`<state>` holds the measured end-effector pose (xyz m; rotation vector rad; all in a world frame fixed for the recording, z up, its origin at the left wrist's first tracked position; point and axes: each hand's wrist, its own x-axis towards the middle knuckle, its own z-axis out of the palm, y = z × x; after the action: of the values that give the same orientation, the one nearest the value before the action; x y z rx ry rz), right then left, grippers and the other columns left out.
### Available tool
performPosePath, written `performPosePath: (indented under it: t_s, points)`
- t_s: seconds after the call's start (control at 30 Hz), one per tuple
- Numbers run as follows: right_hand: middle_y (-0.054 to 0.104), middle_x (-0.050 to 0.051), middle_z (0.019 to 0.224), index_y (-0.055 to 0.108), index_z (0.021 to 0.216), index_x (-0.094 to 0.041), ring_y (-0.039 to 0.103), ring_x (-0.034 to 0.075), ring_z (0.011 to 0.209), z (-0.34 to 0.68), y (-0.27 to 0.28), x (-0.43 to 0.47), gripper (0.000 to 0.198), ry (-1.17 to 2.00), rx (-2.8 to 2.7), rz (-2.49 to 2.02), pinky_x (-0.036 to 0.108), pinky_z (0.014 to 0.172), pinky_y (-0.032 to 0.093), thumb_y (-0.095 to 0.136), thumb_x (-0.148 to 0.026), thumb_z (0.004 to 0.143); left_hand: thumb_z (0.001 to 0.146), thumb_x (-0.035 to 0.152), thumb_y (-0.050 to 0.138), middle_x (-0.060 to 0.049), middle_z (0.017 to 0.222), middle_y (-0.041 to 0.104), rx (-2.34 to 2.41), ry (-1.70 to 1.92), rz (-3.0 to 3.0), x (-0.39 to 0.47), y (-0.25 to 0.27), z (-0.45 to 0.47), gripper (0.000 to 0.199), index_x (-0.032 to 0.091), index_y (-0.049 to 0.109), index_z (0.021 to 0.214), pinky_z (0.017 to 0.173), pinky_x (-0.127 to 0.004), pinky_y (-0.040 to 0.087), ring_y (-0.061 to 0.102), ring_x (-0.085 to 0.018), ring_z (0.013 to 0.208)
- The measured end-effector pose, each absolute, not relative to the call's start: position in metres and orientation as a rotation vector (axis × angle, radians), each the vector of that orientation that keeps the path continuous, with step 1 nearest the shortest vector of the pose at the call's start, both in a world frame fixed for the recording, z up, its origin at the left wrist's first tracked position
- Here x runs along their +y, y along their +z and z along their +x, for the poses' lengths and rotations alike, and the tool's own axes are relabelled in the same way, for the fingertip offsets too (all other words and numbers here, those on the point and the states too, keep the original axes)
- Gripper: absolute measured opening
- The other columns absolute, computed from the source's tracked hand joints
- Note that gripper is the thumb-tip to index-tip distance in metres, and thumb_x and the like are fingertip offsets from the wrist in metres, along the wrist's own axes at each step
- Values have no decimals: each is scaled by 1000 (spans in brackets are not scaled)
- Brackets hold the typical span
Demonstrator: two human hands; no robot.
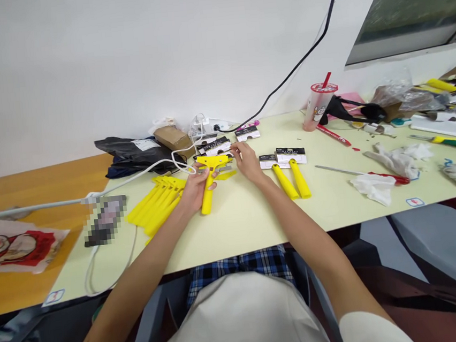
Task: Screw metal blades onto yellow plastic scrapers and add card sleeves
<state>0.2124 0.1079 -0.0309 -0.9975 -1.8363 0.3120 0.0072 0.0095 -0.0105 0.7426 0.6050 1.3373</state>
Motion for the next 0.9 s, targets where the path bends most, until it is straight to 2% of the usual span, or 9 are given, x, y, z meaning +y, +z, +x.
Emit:
performPosePath:
  t_s: [0.1, 0.23, 0.37, 0.53, 0.73, 0.9]
  points:
    - [74, 10, 105, 73, 108, -23, 67, 25, 93, 209, -21, 102, 26, 250, -1668, -798, 40, 83, 55, 55, -42, 111, 78, 19, 91, -2, 104, 63, 593, 1306, 734, 7, -11, 11, 52, 26, 50, 108, 51, -17, 40, 66, -14, 84]
    - [77, 8, 103, 75, 106, -25, 70, 24, 92, 201, -10, 89, 23, 251, -1629, -701, 40, 84, 57, 60, -42, 111, 79, 18, 89, -2, 105, 62, 603, 1286, 695, 4, -14, 17, 47, 25, 53, 108, 52, -17, 41, 65, -14, 85]
    - [76, 7, 102, 73, 106, -25, 71, 23, 94, 191, -8, 80, 18, 253, -1722, -610, 39, 85, 58, 59, -36, 112, 80, 18, 89, -3, 107, 62, 596, 1290, 660, 5, -19, 19, 45, 24, 54, 107, 54, -18, 42, 65, -14, 87]
    - [72, 6, 96, 67, 105, -24, 67, 21, 85, 185, -11, 75, 16, 253, -1735, -639, 38, 82, 58, 59, -36, 112, 79, 19, 90, -2, 107, 63, 617, 1303, 639, 5, -21, 19, 47, 25, 54, 108, 55, -19, 44, 66, -14, 88]
    - [75, 7, 105, 70, 109, -25, 71, 22, 94, 185, -7, 70, 13, 293, -1772, -554, 39, 87, 59, 58, -28, 111, 78, 20, 92, -2, 106, 62, 618, 1297, 661, 4, -19, 20, 50, 25, 52, 108, 54, -18, 44, 67, -14, 88]
    - [75, 7, 106, 71, 107, -26, 72, 24, 100, 181, -10, 68, 11, 344, -1835, -523, 41, 91, 59, 61, -30, 110, 76, 21, 93, -1, 106, 64, 621, 1302, 689, 3, -17, 21, 51, 25, 55, 109, 56, -20, 47, 67, -14, 87]
